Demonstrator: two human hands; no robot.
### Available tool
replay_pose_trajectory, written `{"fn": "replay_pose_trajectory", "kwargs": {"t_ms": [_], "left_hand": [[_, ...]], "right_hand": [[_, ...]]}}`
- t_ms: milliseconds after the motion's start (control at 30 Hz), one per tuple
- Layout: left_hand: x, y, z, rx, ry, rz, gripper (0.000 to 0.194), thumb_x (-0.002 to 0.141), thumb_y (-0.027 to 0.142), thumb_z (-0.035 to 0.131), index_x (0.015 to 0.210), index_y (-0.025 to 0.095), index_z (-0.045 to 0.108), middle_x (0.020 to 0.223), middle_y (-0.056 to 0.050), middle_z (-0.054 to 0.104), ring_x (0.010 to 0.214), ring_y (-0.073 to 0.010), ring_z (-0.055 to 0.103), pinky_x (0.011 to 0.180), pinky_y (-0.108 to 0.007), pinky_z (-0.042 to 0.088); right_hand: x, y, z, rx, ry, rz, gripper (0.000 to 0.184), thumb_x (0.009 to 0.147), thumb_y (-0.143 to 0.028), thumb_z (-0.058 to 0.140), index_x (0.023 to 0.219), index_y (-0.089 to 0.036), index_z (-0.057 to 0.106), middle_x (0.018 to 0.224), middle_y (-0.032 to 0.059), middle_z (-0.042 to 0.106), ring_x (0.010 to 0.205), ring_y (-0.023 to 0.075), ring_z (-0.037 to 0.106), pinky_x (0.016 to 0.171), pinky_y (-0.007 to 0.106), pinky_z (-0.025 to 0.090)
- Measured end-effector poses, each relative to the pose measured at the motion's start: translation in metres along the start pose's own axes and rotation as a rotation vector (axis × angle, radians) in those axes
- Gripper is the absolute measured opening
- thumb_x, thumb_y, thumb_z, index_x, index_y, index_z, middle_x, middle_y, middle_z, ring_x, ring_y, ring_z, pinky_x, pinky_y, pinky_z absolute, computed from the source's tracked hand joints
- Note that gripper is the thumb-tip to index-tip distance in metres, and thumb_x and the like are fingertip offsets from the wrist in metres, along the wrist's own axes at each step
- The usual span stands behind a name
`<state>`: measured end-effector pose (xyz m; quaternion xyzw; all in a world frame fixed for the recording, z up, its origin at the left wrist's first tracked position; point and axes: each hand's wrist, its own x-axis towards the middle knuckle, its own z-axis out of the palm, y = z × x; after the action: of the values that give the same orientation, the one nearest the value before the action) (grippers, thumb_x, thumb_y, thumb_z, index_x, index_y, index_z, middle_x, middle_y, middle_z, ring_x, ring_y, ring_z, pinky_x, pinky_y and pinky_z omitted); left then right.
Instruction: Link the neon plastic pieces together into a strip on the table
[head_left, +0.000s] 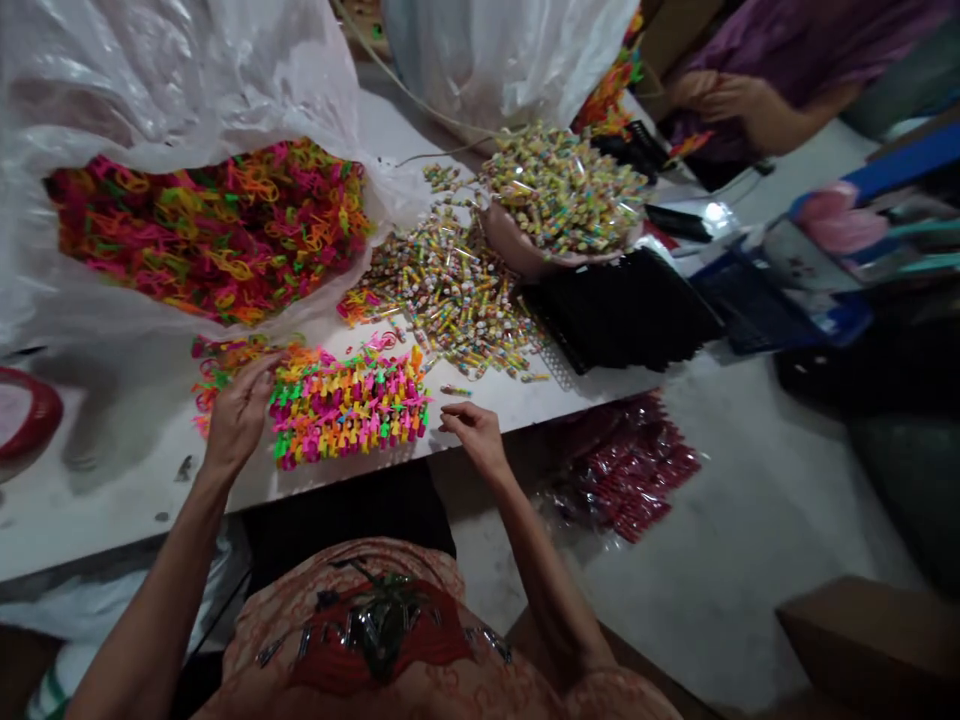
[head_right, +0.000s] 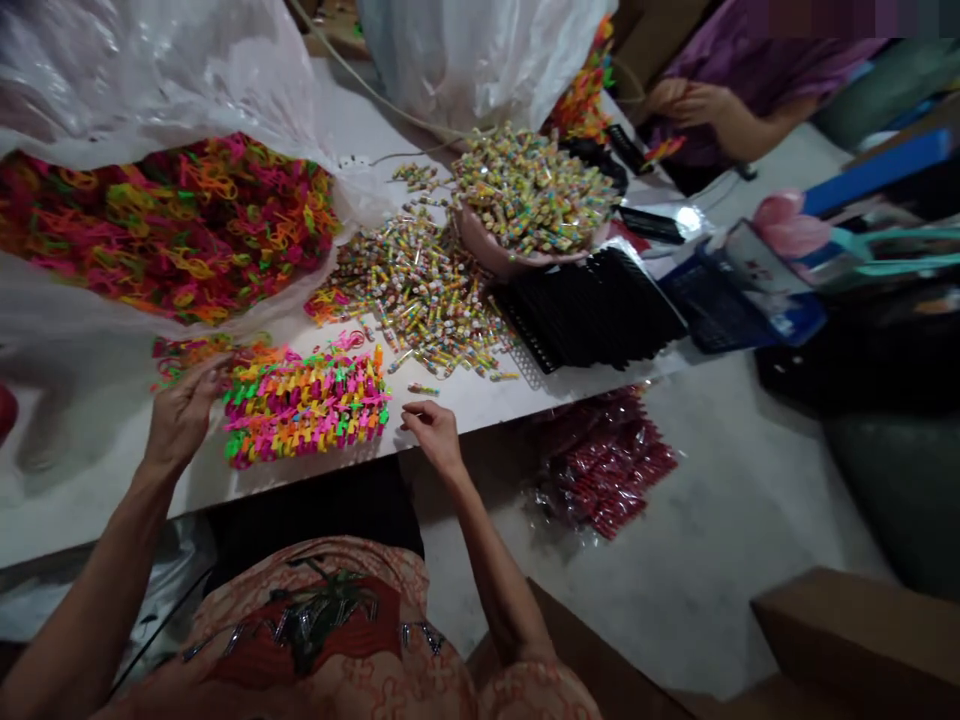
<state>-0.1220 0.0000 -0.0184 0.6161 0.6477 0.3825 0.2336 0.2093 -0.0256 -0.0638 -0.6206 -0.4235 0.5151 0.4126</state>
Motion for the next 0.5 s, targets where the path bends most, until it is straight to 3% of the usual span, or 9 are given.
{"fn": "replay_pose_trajectory", "kwargs": {"t_ms": [133,233,400,500], "left_hand": [[0.0,0.021,0.029,0.065,-0.031,0.206,0.043,0.096,0.048,0.04,0.117,0.022,0.067,0.123,-0.01,0.069,0.122,-0.0239,0.06,0.108,-0.046,0.043],[0.006,0.041,0.057,0.118,-0.096,0.328,0.042,0.097,0.043,0.036,0.118,0.023,0.066,0.125,-0.01,0.069,0.123,-0.0237,0.059,0.109,-0.049,0.038],[0.024,0.061,0.096,0.185,-0.233,0.3,0.044,0.098,0.035,0.03,0.125,0.02,0.062,0.133,-0.012,0.064,0.126,-0.0236,0.057,0.107,-0.051,0.036],[0.032,0.066,0.109,0.261,-0.318,0.301,0.045,0.098,0.033,0.029,0.127,0.018,0.06,0.135,-0.013,0.062,0.126,-0.0236,0.057,0.105,-0.048,0.038]], "right_hand": [[0.03,-0.006,0.005,-0.026,0.012,-0.055,0.019,0.069,-0.033,0.068,0.079,-0.017,0.073,0.073,0.0023,0.07,0.059,0.0144,0.067,0.062,0.028,0.055],[0.064,-0.014,0.007,-0.198,-0.112,-0.115,0.015,0.071,-0.02,0.061,0.079,-0.016,0.072,0.071,0.0007,0.067,0.058,0.0119,0.064,0.061,0.025,0.049],[0.1,-0.018,0.02,-0.639,-0.427,-0.328,0.009,0.066,-0.007,0.058,0.065,-0.014,0.065,0.066,-0.0014,0.06,0.062,0.0102,0.053,0.06,0.021,0.036],[0.104,-0.014,0.027,-0.75,-0.492,-0.431,0.012,0.069,-0.006,0.054,0.062,-0.014,0.06,0.066,-0.0003,0.056,0.064,0.0115,0.049,0.06,0.023,0.031]]}}
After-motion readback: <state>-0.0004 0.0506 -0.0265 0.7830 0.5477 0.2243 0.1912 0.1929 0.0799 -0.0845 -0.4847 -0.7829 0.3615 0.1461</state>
